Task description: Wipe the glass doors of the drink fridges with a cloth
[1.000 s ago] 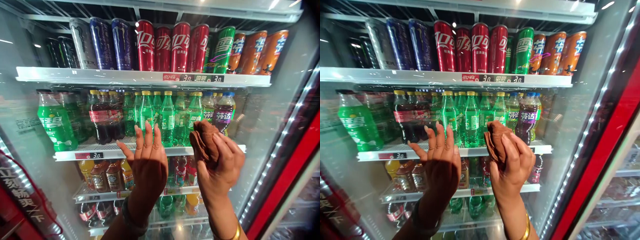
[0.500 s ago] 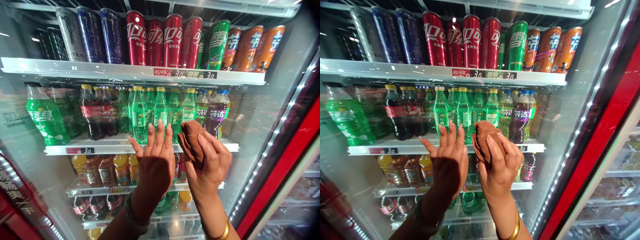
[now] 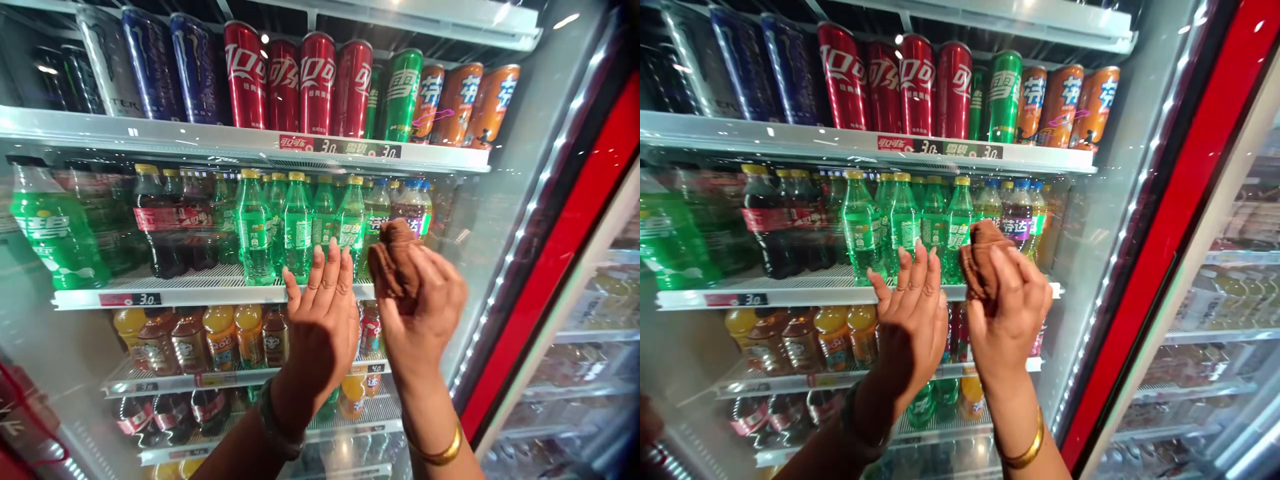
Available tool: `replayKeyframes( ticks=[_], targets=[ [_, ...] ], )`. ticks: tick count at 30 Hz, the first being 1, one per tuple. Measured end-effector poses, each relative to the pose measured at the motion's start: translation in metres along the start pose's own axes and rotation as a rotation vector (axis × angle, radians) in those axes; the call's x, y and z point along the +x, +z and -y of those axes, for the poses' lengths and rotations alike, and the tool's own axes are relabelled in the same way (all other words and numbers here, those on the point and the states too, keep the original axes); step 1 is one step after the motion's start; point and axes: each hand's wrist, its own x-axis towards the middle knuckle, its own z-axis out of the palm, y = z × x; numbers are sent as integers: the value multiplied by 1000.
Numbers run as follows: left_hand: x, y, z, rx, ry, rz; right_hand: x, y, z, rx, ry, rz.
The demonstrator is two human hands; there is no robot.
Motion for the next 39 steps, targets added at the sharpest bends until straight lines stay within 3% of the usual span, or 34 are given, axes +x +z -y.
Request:
replayKeyframes(
  ticks=[3,7,10,14,19,23,25,28,31,35,39],
  targets=[
    [0,5,-6,-13,3,-11,-16,-4,4,-12,-74,104],
    [-1,11,-12,-9,9,4,-38,-16,-21,-24,-63,89],
    [-1,14,-20,-23,16,23,-25,-19,-35,-36,-2,16],
    [0,19,-28,-43,21,37,-9,-14,-25,-35,-2,18],
    [-8,23,-26,-64,30,35,-48,-24,-31,-54,-76,152],
    [-16,27,-27,-104,17,66,-54,-33,-52,-109,39,69],
    [-18,28,-28,-119,6,61,-39,-32,-48,-130,114,20],
    [-21,28,-26,-167,9,66,-23,-22,-22,-129,122,55],
    [-26,27,-22,-241,28,70,-35,-14,-2,-108,81,106],
    [-35,27,-20,-305,31,96,-62,-21,-10,-184,69,133],
    [-39,27,-23,-327,19,91,-53,-25,-20,-271,166,70]
  ],
)
